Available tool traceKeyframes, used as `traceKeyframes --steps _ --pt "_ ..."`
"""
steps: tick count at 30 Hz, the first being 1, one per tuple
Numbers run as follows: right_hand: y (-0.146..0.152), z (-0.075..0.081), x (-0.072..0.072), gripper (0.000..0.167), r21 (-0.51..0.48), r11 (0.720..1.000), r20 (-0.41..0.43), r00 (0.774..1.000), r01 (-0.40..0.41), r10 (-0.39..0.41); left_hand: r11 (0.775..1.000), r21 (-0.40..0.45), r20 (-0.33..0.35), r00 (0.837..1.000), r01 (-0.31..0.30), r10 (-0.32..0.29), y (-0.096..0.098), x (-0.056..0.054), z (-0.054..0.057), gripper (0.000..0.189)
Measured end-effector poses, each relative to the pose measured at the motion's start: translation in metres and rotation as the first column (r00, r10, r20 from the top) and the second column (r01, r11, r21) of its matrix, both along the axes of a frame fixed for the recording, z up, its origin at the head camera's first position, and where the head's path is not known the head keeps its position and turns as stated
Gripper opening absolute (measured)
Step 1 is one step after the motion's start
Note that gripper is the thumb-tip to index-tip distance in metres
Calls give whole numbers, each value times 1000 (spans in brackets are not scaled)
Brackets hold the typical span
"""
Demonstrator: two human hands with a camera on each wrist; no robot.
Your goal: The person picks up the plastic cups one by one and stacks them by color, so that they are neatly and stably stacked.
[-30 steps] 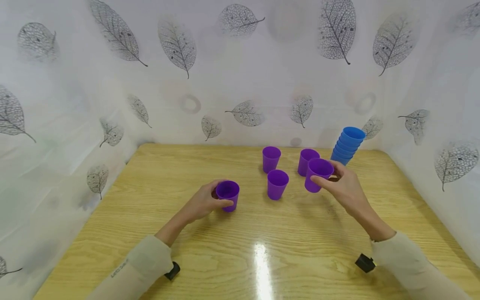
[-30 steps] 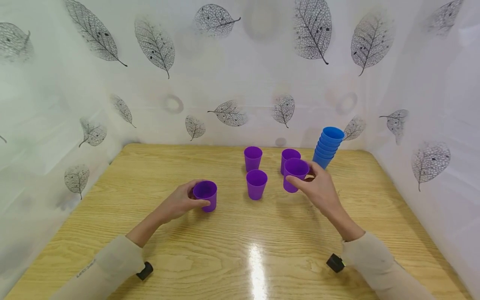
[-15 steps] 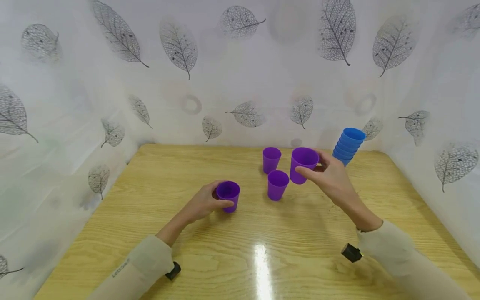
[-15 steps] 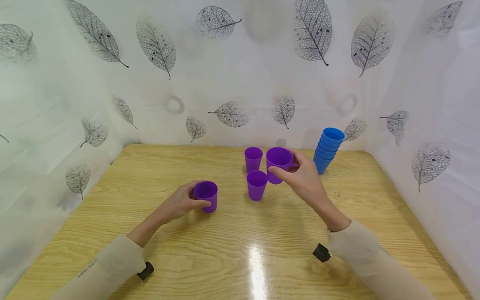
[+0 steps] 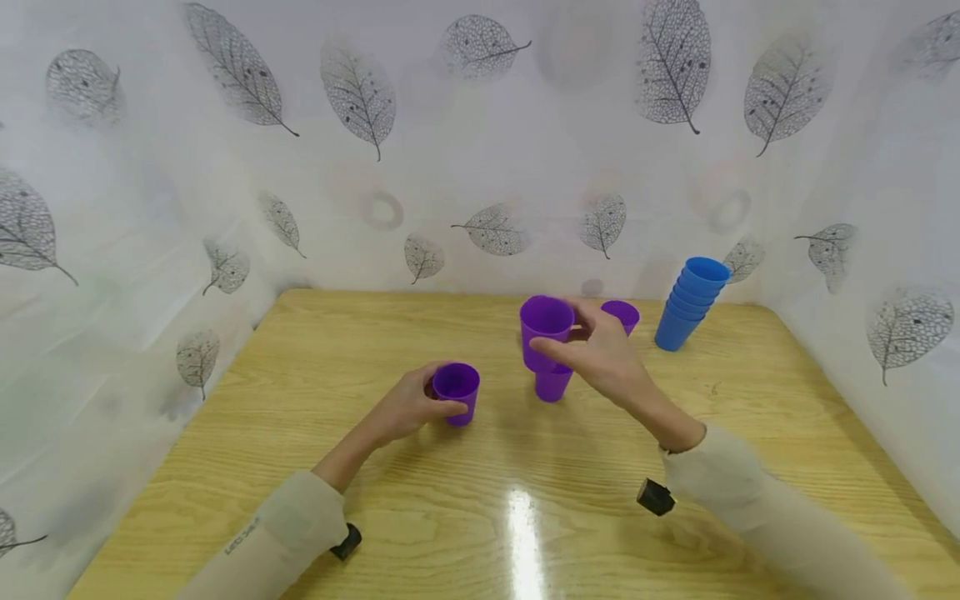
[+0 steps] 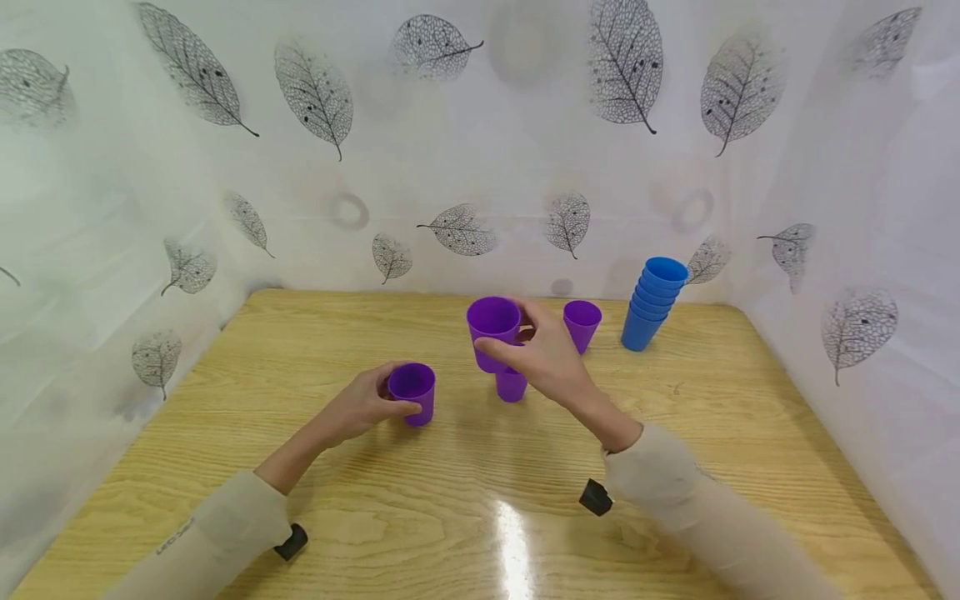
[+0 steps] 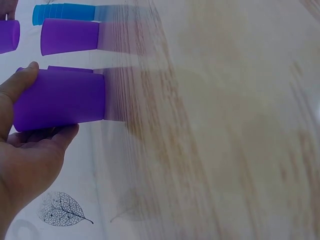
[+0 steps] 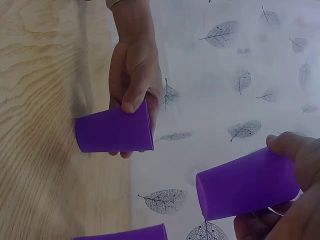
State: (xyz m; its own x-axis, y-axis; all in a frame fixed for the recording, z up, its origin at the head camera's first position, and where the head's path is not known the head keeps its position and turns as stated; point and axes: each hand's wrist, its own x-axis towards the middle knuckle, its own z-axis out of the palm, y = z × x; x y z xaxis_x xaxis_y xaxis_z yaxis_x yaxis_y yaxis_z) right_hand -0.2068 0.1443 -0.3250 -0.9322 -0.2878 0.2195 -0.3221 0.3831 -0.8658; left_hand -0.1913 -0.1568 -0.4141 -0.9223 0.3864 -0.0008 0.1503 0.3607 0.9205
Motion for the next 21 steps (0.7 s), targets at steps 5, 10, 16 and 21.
traceKeyframes --steps 5,10,16,21 --pt "-19 -3 -1 63 -34 998 7 999 -46 46 1000 17 1 1000 12 -12 0 1 0 63" --pt "-35 -4 0 61 -16 998 -16 998 -60 59 999 29 -8 999 31 -31 -1 1 -1 62" --pt "-53 -7 -1 55 -51 992 -29 993 -115 113 1000 6 -28 999 23 -23 -2 1 -1 61" --pt "-65 -9 0 55 -85 985 -5 988 -153 153 999 21 -24 999 31 -30 0 1 1 61"
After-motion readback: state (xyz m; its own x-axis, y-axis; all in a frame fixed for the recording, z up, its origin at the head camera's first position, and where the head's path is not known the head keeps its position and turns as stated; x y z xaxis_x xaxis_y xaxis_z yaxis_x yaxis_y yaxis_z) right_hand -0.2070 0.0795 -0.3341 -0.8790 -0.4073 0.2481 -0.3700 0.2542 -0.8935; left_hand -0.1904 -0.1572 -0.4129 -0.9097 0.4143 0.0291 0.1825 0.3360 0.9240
